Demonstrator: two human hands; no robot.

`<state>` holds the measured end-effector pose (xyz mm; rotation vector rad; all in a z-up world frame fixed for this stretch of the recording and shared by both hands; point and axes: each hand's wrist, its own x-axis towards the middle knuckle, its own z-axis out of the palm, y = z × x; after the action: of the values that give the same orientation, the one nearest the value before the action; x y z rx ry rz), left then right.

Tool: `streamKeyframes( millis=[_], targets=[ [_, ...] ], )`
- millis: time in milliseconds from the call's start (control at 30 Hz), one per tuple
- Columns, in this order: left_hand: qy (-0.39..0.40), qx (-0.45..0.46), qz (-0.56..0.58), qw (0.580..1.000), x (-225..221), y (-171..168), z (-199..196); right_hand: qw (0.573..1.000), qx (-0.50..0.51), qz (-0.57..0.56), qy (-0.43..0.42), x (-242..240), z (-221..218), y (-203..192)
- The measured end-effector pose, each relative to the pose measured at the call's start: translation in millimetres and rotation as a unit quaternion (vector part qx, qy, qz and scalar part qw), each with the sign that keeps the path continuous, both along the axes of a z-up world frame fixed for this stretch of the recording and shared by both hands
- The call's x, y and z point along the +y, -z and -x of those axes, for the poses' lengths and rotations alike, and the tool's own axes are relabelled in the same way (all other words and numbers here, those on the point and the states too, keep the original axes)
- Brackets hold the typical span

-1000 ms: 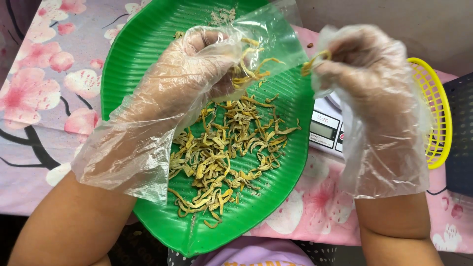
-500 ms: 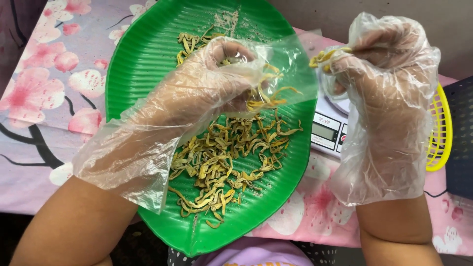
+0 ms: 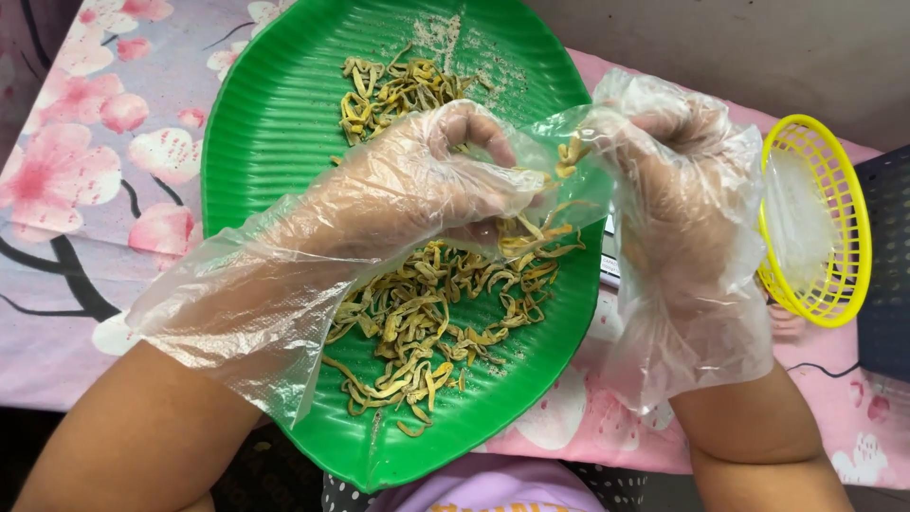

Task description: Packing dried plant material into small plastic bags and weighing them on a digital scale.

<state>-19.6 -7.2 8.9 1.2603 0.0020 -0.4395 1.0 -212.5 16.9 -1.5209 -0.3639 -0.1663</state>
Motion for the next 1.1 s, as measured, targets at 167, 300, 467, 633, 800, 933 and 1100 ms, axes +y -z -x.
streamKeyframes(
  millis=[167,300,467,633,800,933,1100],
  targets=[
    [-0.012,0.03,0.01,0.999,-0.5,-3.2,0.5,0.992,-0.077,0.096,0.029,-0.6,7.0,0.7],
    [-0.018,0.055,0.034,0.998,5.3,1.4,-3.3,0.969,-0.126,0.212,0.029,2.0,20.0,-21.5],
    [-0.018,0.019,0.106,0.994,7.5,3.1,-5.2,0.952,-0.067,0.29,-0.067,11.0,39.6,-55.2],
    [0.042,0.019,0.06,0.997,9.6,-18.1,4.7,0.908,-0.104,0.37,-0.165,-12.1,20.2,-39.3],
    [0.071,0.06,0.042,0.995,9.2,-22.0,6.6,0.943,0.003,0.292,-0.16,-1.0,31.0,-58.3],
    [0.089,0.061,0.051,0.993,7.7,-9.5,2.4,0.956,-0.049,0.277,-0.089,-5.8,31.5,-51.1],
    [0.076,0.043,0.076,0.993,7.4,-2.7,0.2,0.944,-0.079,0.32,-0.028,-15.0,27.5,-51.7]
  ],
)
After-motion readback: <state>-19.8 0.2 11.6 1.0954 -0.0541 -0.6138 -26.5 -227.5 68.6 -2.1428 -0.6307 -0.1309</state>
